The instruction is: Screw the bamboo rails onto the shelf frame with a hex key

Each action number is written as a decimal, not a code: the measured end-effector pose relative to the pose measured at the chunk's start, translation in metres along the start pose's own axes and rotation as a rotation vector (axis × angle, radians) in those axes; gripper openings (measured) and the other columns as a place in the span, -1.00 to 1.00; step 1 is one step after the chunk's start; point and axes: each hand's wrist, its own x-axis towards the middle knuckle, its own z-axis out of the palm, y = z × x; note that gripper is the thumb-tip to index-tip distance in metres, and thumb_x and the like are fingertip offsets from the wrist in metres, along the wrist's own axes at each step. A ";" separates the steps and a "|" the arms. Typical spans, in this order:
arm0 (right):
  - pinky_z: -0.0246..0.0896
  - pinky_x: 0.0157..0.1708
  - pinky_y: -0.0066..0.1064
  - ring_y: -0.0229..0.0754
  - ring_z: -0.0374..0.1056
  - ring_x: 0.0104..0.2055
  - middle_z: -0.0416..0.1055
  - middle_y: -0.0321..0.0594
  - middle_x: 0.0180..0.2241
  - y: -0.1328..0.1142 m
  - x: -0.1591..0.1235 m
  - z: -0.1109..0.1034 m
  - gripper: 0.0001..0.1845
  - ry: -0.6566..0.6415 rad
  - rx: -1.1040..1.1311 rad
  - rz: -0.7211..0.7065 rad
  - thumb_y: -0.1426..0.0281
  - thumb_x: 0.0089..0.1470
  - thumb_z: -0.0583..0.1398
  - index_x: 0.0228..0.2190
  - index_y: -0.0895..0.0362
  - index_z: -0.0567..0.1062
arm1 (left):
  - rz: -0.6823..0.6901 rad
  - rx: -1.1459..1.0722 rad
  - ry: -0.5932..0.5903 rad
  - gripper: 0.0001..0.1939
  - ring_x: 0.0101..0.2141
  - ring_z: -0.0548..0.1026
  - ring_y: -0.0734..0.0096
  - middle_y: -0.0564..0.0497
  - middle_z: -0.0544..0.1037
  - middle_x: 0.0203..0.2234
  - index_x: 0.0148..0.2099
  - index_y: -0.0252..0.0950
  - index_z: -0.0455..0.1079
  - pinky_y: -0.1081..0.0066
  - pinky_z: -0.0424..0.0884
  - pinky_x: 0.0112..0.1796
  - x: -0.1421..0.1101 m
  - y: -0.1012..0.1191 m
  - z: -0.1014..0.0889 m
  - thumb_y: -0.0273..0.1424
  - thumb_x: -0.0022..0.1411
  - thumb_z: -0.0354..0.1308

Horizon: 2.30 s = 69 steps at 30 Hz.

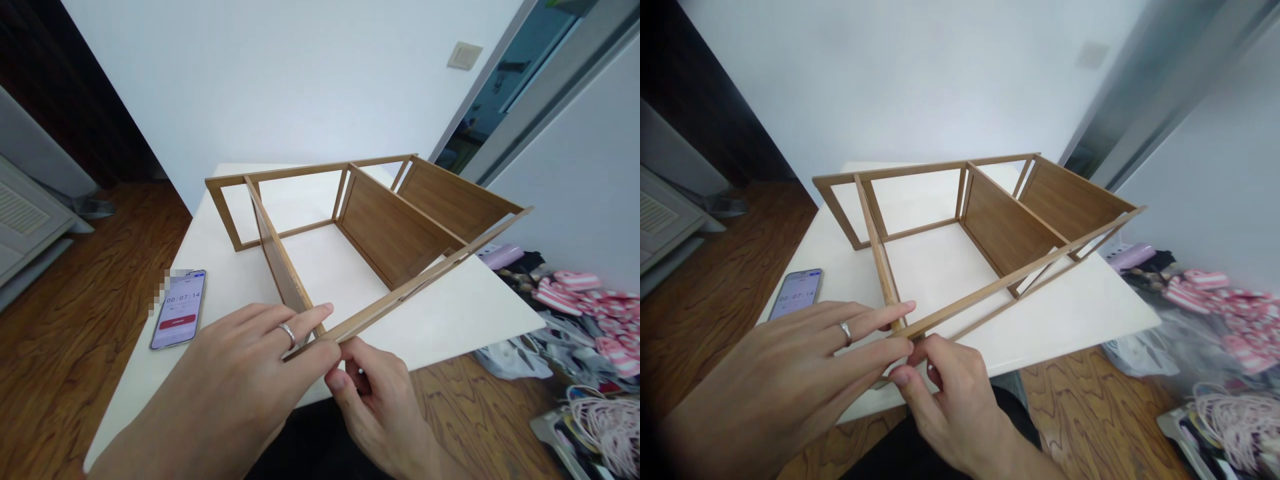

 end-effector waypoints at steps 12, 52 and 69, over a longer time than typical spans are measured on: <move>0.46 -0.40 -0.61 -0.37 0.49 -0.46 0.56 -0.36 -0.36 0.010 -0.033 -0.034 -0.68 0.063 0.103 0.139 0.50 0.43 0.11 0.09 -0.03 0.49 | 0.002 -0.009 -0.041 -0.73 -0.13 0.68 0.09 -0.02 0.64 0.14 -0.01 -0.21 0.50 0.10 0.61 -0.18 0.002 0.001 -0.002 -0.57 0.49 0.01; 0.19 -0.42 -0.44 -0.24 0.22 -0.41 0.29 -0.33 -0.40 0.011 0.000 -0.009 -0.69 -0.198 -0.119 -0.285 0.39 0.54 -0.05 -0.33 0.04 0.27 | -0.030 -0.049 0.014 -0.69 -0.25 0.63 0.27 -0.02 0.69 -0.04 -0.15 -0.22 0.55 0.28 0.50 -0.26 0.007 0.003 -0.004 -0.49 0.55 -0.01; 0.08 -0.39 -0.36 -0.23 0.16 -0.41 0.30 -0.33 -0.42 0.006 0.018 -0.041 -0.65 -0.329 -0.444 -0.423 0.39 0.56 -0.07 -0.32 0.09 0.34 | -0.024 -0.044 0.040 -0.83 -0.18 0.63 0.29 0.07 0.67 0.01 -0.08 -0.16 0.52 0.27 0.40 -0.29 0.003 -0.002 0.000 -0.43 0.55 0.10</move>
